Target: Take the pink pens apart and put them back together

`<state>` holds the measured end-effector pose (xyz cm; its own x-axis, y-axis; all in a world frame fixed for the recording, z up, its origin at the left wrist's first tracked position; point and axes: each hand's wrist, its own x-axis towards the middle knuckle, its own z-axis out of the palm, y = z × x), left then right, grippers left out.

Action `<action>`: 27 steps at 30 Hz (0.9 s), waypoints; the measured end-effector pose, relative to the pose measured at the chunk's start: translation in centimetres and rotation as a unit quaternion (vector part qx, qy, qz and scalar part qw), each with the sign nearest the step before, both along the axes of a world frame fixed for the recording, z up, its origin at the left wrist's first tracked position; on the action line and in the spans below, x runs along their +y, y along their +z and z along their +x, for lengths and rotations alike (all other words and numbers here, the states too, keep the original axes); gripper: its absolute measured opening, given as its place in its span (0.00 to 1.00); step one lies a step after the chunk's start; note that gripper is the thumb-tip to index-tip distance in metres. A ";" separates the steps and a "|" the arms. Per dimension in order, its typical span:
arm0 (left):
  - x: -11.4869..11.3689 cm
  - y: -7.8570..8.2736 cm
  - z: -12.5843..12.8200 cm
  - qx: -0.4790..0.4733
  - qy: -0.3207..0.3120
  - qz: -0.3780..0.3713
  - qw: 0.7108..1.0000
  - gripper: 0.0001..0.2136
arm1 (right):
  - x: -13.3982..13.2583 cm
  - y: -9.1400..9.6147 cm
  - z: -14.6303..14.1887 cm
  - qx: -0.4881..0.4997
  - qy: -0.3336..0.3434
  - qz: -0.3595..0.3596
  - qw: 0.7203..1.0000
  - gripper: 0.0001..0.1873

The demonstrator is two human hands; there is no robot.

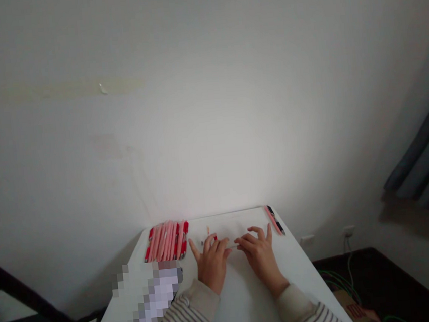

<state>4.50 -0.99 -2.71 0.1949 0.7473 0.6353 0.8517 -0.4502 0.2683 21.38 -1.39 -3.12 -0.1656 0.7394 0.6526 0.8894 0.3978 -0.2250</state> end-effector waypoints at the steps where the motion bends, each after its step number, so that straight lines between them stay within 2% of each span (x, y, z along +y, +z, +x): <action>1: 0.1 -0.1 -0.1 -0.001 0.001 0.002 1.000 0.08 | 0.0 -0.1 0.1 0.000 0.000 -0.003 1.000 0.13; 9: 0.1 0.0 -0.3 -0.015 0.037 -0.003 0.999 0.01 | 0.2 -0.5 0.5 0.001 -0.002 -0.007 1.000 0.13; 16: -0.2 0.1 -0.4 -0.018 0.061 0.012 0.998 0.08 | 0.5 -0.7 0.7 -0.001 -0.006 -0.008 1.000 0.14; 22: -0.1 0.1 -0.5 -0.047 0.048 -0.016 0.998 0.01 | 0.4 -0.6 0.8 -0.008 -0.007 -0.006 1.000 0.13; 27: -0.1 0.2 -0.4 -0.053 0.056 -0.011 0.997 0.07 | 0.5 -0.8 0.9 -0.002 -0.005 -0.008 1.000 0.12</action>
<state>4.06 -1.10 -2.53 0.0415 0.7741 0.6317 0.8623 -0.3472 0.3687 22.27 -0.90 -3.88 -0.1613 0.7510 0.6403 0.8939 0.3862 -0.2277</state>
